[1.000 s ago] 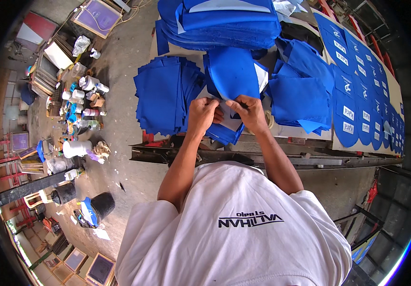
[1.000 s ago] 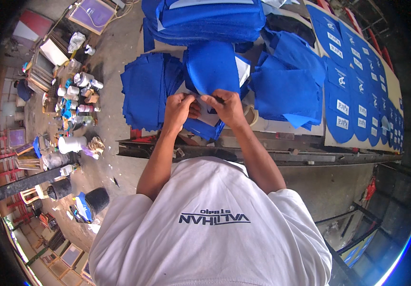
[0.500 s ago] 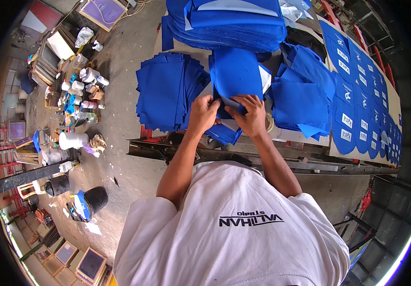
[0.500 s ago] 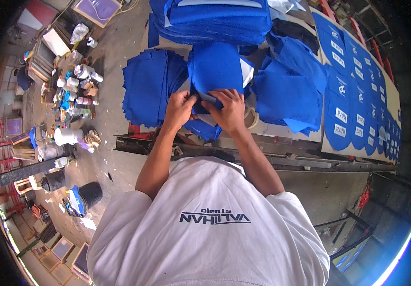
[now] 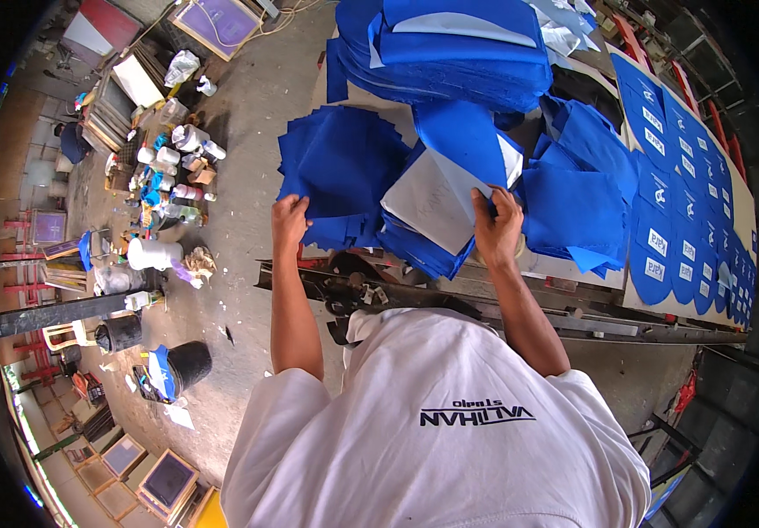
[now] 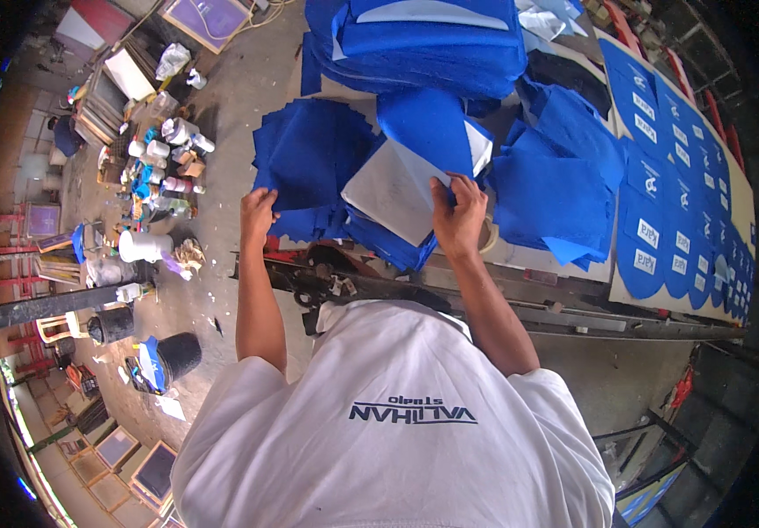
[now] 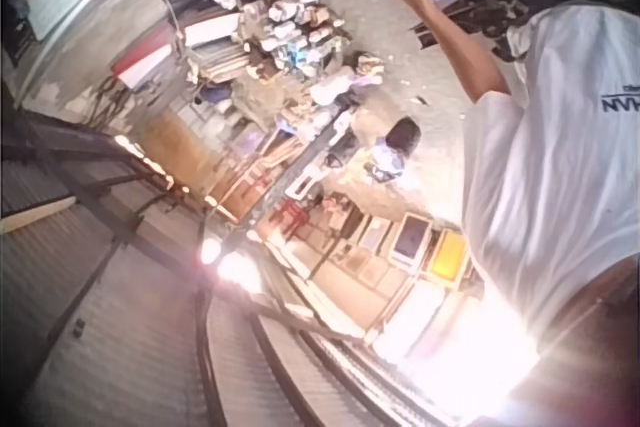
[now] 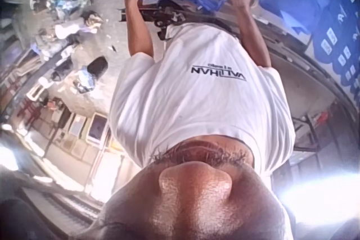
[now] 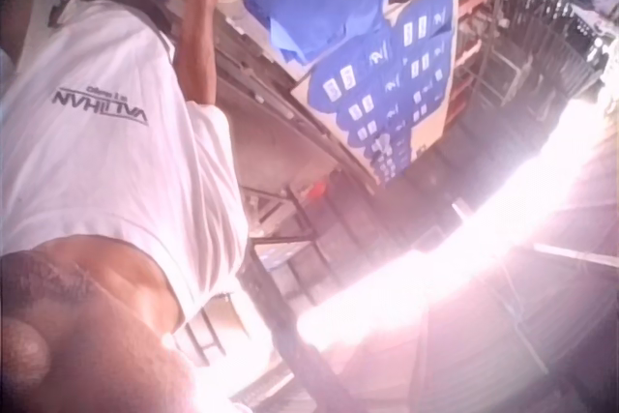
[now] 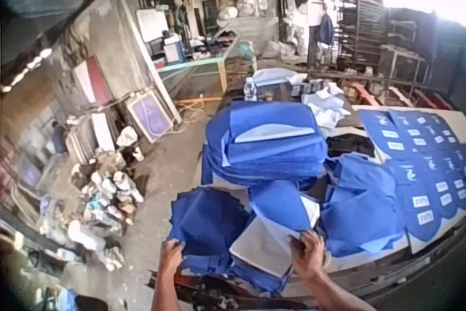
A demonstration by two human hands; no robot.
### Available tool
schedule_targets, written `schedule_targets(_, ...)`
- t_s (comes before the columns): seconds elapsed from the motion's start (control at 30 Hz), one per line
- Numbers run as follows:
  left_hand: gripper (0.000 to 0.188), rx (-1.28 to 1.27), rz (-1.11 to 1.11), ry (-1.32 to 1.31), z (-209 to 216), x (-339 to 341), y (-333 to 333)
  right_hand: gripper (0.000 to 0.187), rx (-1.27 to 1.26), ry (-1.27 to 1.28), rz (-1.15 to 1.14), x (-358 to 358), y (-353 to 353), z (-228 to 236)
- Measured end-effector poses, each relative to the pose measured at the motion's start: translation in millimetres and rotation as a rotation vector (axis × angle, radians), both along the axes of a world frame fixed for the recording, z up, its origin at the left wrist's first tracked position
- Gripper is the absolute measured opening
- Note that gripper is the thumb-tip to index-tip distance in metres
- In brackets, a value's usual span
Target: The person repeatedly picks up blue fabric pieces and white inserts from a table, aligns them, and places them into a stack. The hands handle each unit one at a time, folding or tucking the insert into the fabric before stacking the assembled piece.
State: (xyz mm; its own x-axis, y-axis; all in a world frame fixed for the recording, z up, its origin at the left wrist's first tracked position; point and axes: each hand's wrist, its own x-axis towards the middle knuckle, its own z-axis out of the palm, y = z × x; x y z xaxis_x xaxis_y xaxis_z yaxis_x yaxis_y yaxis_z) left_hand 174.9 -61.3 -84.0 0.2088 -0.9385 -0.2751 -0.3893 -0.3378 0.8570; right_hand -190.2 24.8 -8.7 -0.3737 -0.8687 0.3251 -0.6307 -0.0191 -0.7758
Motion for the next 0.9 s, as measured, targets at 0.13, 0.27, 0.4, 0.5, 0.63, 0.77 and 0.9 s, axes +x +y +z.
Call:
schedule_targets(0.13, 0.019, 0.103, -0.010, -0.061, -26.9, 29.9, 1.9, 0.023, -0.047, -0.045, 0.011, 1.7, -0.9, -2.7)
schedule_targets(0.27, 0.019, 0.086, -0.098, -0.130, -33.9, 41.1, 5.0, 0.029, 0.049, -0.016, 0.017, 2.0, 0.4, 1.8)
schedule_targets(0.4, 0.017, -0.141, -0.171, -0.172, 11.5, 18.5, 19.6, 0.030, 0.006, -0.013, 0.035, -4.4, 0.5, -2.9)
schedule_targets(0.5, 0.018, -0.135, -0.224, -0.334, 9.3, 24.3, 5.7, 0.030, 0.044, -0.047, 0.019, -3.5, 2.3, -9.6)
schedule_targets(0.63, 0.021, -0.021, -0.099, -0.437, -35.2, 44.6, -2.8, 0.029, 0.050, -0.028, 0.052, 4.3, -1.6, 1.4)
schedule_targets(0.77, 0.024, -0.367, 0.129, -0.840, -46.9, 32.0, 13.6, 0.027, 0.054, -0.016, 0.141, 8.1, -0.8, 15.6)
schedule_targets(0.9, 0.027, -0.347, 0.050, -0.099, 54.6, -50.9, 26.5, 0.026, 0.105, -0.015, 0.142, 1.7, -3.6, 10.6)
